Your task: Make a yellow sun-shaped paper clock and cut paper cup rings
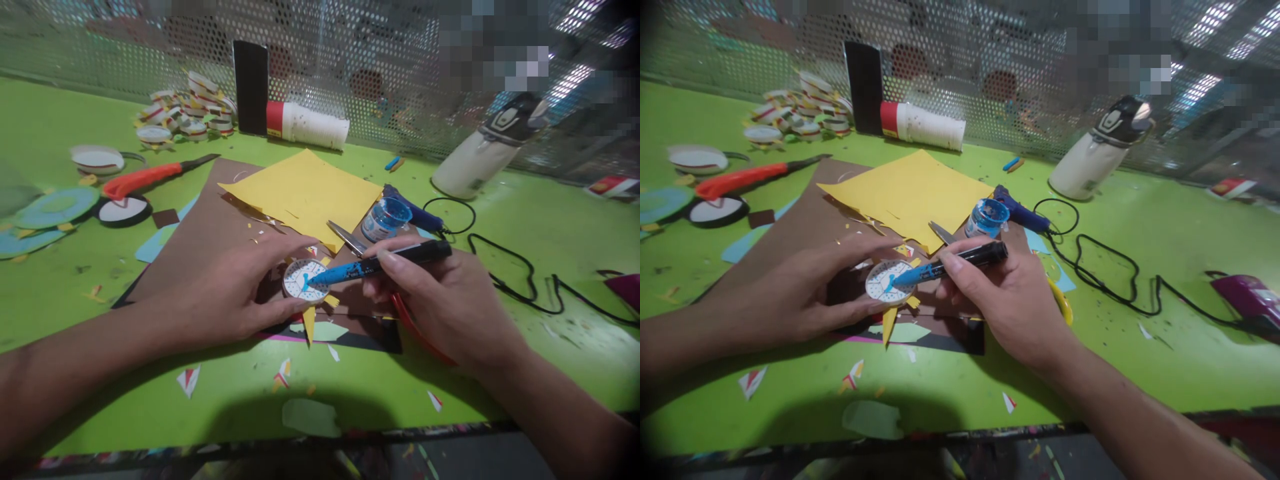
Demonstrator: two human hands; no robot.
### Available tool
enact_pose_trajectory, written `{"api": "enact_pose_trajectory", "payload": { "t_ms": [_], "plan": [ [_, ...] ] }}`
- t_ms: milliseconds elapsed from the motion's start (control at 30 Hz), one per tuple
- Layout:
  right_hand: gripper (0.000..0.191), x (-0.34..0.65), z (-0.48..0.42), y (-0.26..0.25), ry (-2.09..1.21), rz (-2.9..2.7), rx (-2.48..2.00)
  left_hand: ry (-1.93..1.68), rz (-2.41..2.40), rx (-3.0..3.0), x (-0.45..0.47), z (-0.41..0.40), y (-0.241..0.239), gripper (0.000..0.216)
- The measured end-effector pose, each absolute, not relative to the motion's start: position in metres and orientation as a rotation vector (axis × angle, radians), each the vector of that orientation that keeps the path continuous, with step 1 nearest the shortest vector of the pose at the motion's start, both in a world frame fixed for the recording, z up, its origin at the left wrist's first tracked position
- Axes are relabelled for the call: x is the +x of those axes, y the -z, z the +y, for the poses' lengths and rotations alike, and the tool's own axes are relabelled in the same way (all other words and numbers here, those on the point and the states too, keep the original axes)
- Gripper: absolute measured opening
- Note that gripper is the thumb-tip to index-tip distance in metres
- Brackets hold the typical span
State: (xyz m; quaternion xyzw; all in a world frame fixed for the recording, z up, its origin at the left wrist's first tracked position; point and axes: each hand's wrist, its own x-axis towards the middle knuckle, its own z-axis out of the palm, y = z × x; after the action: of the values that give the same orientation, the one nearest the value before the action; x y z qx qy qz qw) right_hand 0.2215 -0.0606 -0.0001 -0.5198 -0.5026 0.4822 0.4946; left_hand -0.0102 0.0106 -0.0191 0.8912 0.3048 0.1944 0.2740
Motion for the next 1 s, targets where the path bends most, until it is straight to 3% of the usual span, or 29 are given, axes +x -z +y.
{"api": "enact_pose_trajectory", "payload": {
  "t_ms": [267,467,1000],
  "plan": [
    [0.013,0.2179,-0.0648,-0.0001,-1.320,-1.185,-1.194,-0.519,0.810,2.427,-0.0110,0.0100,0.0184,0.055],
    [0.014,0.2211,-0.0632,-0.0007,-1.141,-1.230,-1.254,-0.524,0.812,2.408,-0.0113,0.0106,0.0194,0.056],
    [0.015,0.2198,-0.0626,-0.0029,-1.157,-1.250,-1.267,-0.508,0.817,2.388,-0.0099,0.0105,0.0181,0.055]
  ]
}}
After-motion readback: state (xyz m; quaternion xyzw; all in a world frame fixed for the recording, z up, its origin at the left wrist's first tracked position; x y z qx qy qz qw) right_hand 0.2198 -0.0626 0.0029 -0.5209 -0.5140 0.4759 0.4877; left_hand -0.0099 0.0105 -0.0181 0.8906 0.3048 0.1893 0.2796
